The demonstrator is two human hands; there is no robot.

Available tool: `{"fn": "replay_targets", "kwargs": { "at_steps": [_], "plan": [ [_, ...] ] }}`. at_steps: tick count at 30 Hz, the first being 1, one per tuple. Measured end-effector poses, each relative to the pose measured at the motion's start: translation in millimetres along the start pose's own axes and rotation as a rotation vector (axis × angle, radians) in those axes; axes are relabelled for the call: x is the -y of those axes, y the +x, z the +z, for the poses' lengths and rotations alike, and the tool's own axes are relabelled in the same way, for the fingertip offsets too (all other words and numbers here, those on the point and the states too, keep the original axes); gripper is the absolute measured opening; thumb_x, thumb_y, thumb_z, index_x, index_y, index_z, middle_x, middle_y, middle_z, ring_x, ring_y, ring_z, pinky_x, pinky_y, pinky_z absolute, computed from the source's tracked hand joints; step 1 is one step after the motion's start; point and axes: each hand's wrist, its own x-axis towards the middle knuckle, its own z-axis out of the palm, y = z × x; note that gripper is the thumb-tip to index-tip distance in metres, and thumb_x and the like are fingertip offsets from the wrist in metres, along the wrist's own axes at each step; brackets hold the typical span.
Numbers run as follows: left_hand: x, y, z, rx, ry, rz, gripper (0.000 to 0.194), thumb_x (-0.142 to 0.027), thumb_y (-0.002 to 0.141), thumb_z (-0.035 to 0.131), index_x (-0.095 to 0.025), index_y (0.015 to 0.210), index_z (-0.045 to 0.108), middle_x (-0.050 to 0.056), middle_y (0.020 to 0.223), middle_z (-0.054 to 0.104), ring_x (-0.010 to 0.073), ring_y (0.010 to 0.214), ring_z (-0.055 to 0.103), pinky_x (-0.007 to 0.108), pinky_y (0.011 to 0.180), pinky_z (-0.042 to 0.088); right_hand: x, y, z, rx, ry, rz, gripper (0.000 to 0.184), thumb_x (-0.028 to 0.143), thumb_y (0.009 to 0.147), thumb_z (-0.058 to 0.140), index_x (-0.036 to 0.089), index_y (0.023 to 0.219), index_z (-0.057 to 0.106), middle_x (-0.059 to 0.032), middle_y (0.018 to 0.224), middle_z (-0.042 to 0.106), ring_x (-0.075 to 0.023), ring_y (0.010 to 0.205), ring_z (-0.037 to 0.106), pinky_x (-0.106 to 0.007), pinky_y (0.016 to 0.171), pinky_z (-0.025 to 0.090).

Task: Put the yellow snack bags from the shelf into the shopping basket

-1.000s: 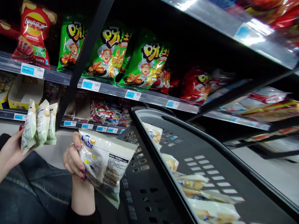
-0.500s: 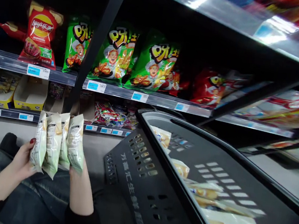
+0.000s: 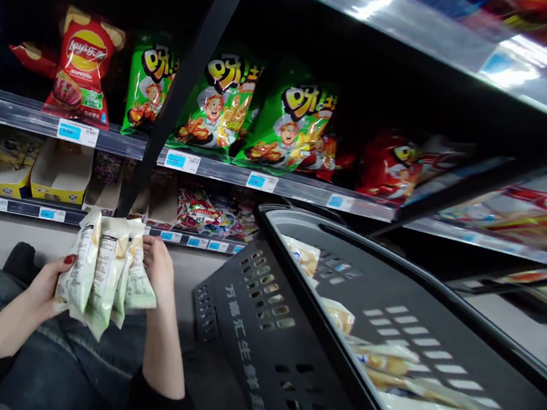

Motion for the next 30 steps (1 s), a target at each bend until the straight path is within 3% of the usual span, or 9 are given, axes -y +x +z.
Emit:
{"fn": "replay_targets", "kwargs": {
  "at_steps": [2,4,7,9,13,19,23,26,30],
  "plan": [
    [1.1,0.5,4.6,-0.121,0.065,0.095,0.015,-0.011,0.055,0.066,-0.016,0.07,0.064,0.005,0.064,0.073,0.0268,0.066,0.069,0.039,0.07,0.056,8.7,-5.9,-1.1,0.052,0.041,0.004,0.056,0.063,0.083,0.024,0.018,0.104,0.05,-0.0111,0.099,0.063,-0.0221,0.084,0.061,-0.035,0.071,0.047],
    [2.2,0.5,9.6,-0.212,0.145,0.183,0.023,-0.012,0.054,0.07,-0.015,0.076,0.064,0.007,0.072,0.074,0.0261,0.066,0.069,0.037,0.067,0.056,16.0,-12.4,0.2,0.178,-0.03,-0.07,0.059,0.064,0.079,0.038,0.018,0.116,0.046,-0.0116,0.118,0.056,-0.0235,0.106,0.053,-0.037,0.089,0.041],
    [3.8,-0.1,16.7,-0.215,0.264,0.279,0.038,-0.017,0.051,0.076,-0.013,0.088,0.064,0.009,0.078,0.074,0.0288,0.074,0.069,0.035,0.068,0.055,22.0,-18.5,5.6,0.355,-0.211,-0.18,0.07,0.055,0.072,0.059,0.017,0.127,0.037,-0.0126,0.13,0.046,-0.0249,0.121,0.041,-0.038,0.102,0.029],
    [4.3,0.1,20.0,-0.196,0.328,0.334,0.045,-0.019,0.05,0.079,-0.013,0.092,0.064,0.009,0.083,0.074,0.0296,0.08,0.068,0.034,0.069,0.055,23.1,-19.8,10.8,0.34,-0.269,-0.208,0.074,0.05,0.071,0.062,0.015,0.13,0.033,-0.0143,0.129,0.045,-0.026,0.119,0.043,-0.04,0.101,0.031],
    [3.4,1.9,21.4,-0.246,0.356,0.414,0.045,-0.019,0.049,0.081,-0.013,0.091,0.065,0.008,0.086,0.074,0.0287,0.08,0.068,0.032,0.068,0.054,22.2,-20.8,20.2,0.171,-0.35,-0.269,0.072,0.036,0.07,0.067,0.02,0.13,0.03,-0.0124,0.132,0.039,-0.0247,0.117,0.044,-0.039,0.099,0.034],
    [-2.8,1.3,13.8,-0.146,0.305,0.236,0.042,-0.015,0.048,0.078,-0.013,0.089,0.068,0.009,0.088,0.074,0.0279,0.082,0.068,0.032,0.071,0.054,18.3,-21.5,23.5,0.165,-0.36,-0.294,0.06,0.028,0.074,0.063,0.024,0.125,0.031,-0.0114,0.13,0.038,-0.0232,0.118,0.044,-0.041,0.099,0.035],
    [-5.4,2.7,6.3,-0.203,0.161,0.148,0.038,-0.016,0.056,0.072,-0.014,0.093,0.065,0.01,0.087,0.073,0.0303,0.089,0.066,0.041,0.081,0.052,20.3,-20.7,23.3,0.231,-0.446,-0.332,0.037,0.023,0.075,0.061,0.024,0.11,0.05,-0.0086,0.132,0.034,-0.022,0.129,0.029,-0.036,0.105,0.025],
    [-4.8,5.8,2.4,-0.239,0.079,0.135,0.03,-0.019,0.063,0.068,-0.016,0.092,0.064,0.009,0.084,0.074,0.0305,0.095,0.064,0.045,0.088,0.048,19.3,-19.5,24.4,0.253,-0.382,-0.331,0.028,0.02,0.074,0.061,0.023,0.101,0.055,-0.0082,0.129,0.036,-0.021,0.125,0.034,-0.034,0.103,0.027],
    [-4.4,10.3,-0.5,-0.155,0.012,0.199,0.036,-0.041,0.066,0.069,-0.021,0.096,0.063,0.008,0.093,0.073,0.0307,0.106,0.058,0.045,0.094,0.044,13.2,-15.7,25.2,0.216,-0.237,-0.336,0.013,0.022,0.075,0.06,0.021,0.087,0.056,-0.0086,0.122,0.041,-0.0219,0.117,0.042,-0.034,0.098,0.031]
  ]
}}
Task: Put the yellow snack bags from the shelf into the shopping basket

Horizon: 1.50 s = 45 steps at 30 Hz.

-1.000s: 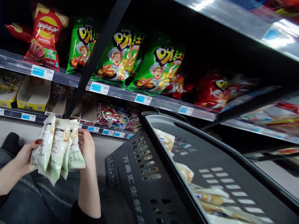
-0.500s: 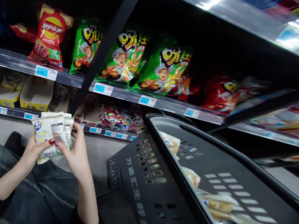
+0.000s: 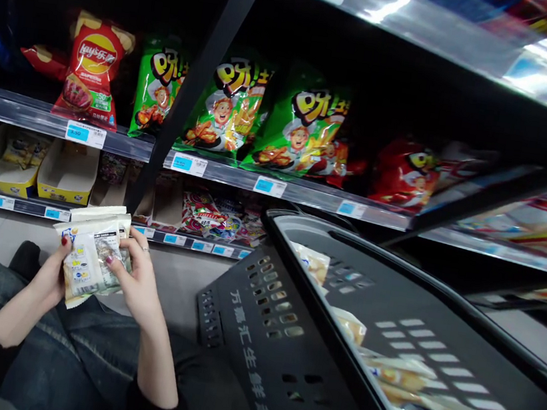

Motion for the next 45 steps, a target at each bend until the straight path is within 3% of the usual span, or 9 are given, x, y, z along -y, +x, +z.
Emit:
{"fn": "replay_targets", "kwargs": {
  "at_steps": [2,8,15,19,23,29,33,37,45],
  "plan": [
    [-0.7,2.2,-0.9,0.026,0.01,0.006,0.043,-0.052,0.067,0.064,-0.023,0.099,0.063,0.008,0.099,0.071,0.031,0.111,0.055,0.044,0.094,0.043,-2.4,0.8,-0.5,-0.005,0.096,-0.013,0.011,0.023,0.075,0.059,0.02,0.084,0.055,-0.0087,0.117,0.044,-0.0221,0.114,0.044,-0.034,0.096,0.033],
    [-4.1,5.4,-3.9,-0.023,0.073,0.012,0.035,-0.039,0.069,0.068,-0.021,0.099,0.063,0.006,0.097,0.072,0.028,0.109,0.056,0.04,0.095,0.044,2.6,1.3,0.7,-0.095,0.14,-0.062,0.008,0.026,0.079,0.054,0.019,0.082,0.055,-0.0079,0.11,0.048,-0.0202,0.109,0.045,-0.031,0.093,0.035],
    [-4.6,0.1,-2.8,0.32,-0.054,-0.074,0.051,-0.049,0.072,0.062,-0.021,0.114,0.058,0.008,0.116,0.064,0.0284,0.125,0.039,0.042,0.107,0.025,1.5,-2.2,16.9,-0.138,-0.008,-0.052,0.021,0.03,0.088,0.043,0.02,0.096,0.059,-0.0076,0.115,0.055,-0.0211,0.116,0.044,-0.035,0.098,0.032],
    [-2.9,-1.9,-7.0,0.423,0.01,-0.088,0.071,-0.058,0.059,0.067,-0.02,0.118,0.056,0.009,0.118,0.063,0.0304,0.129,0.031,0.042,0.108,0.025,-2.5,-4.3,21.2,-0.226,-0.067,-0.032,0.023,0.032,0.088,0.041,0.022,0.098,0.06,-0.0075,0.119,0.054,-0.0226,0.124,0.034,-0.041,0.103,0.024],
    [0.0,-0.1,-10.5,0.327,0.073,-0.038,0.072,-0.051,0.047,0.078,-0.019,0.108,0.06,0.01,0.106,0.069,0.033,0.125,0.039,0.042,0.102,0.035,-6.2,-2.1,18.9,-0.331,0.007,-0.013,0.024,0.037,0.085,0.044,0.019,0.088,0.06,-0.0084,0.107,0.052,-0.0215,0.103,0.047,-0.036,0.091,0.037],
    [1.3,1.4,1.2,0.033,0.133,0.003,0.043,-0.023,0.059,0.073,-0.014,0.099,0.061,0.009,0.082,0.074,0.0295,0.096,0.064,0.041,0.085,0.051,1.2,-1.0,9.6,-0.274,0.204,0.065,0.023,0.038,0.086,0.043,0.018,0.087,0.054,-0.0009,0.077,0.058,-0.0152,0.071,0.053,-0.024,0.065,0.043],
    [-1.1,-0.7,8.5,-0.011,0.154,0.03,0.034,-0.019,0.066,0.066,-0.012,0.099,0.061,0.009,0.082,0.074,0.0266,0.086,0.068,0.037,0.077,0.055,13.4,-3.8,-1.0,-0.293,-0.022,0.029,0.019,0.035,0.088,0.04,0.019,0.088,0.05,-0.0013,0.077,0.06,-0.0155,0.071,0.054,-0.024,0.064,0.041],
    [-1.8,-2.1,10.7,-0.044,0.228,0.076,0.036,-0.023,0.062,0.071,-0.011,0.095,0.062,0.009,0.08,0.074,0.0276,0.082,0.068,0.036,0.074,0.055,20.7,-6.5,-7.7,-0.269,-0.242,0.13,0.013,0.032,0.087,0.04,0.021,0.09,0.044,-0.0042,0.083,0.063,-0.0181,0.071,0.058,-0.026,0.062,0.041],
    [5.7,3.2,6.1,-0.078,0.324,0.196,0.048,-0.037,0.053,0.075,-0.011,0.092,0.062,0.01,0.084,0.073,0.0298,0.087,0.066,0.039,0.079,0.052,10.1,-3.9,0.6,-0.214,-0.142,0.295,0.013,0.029,0.082,0.043,0.021,0.092,0.042,-0.0079,0.096,0.064,-0.0215,0.088,0.06,-0.032,0.074,0.044]
  ]
}}
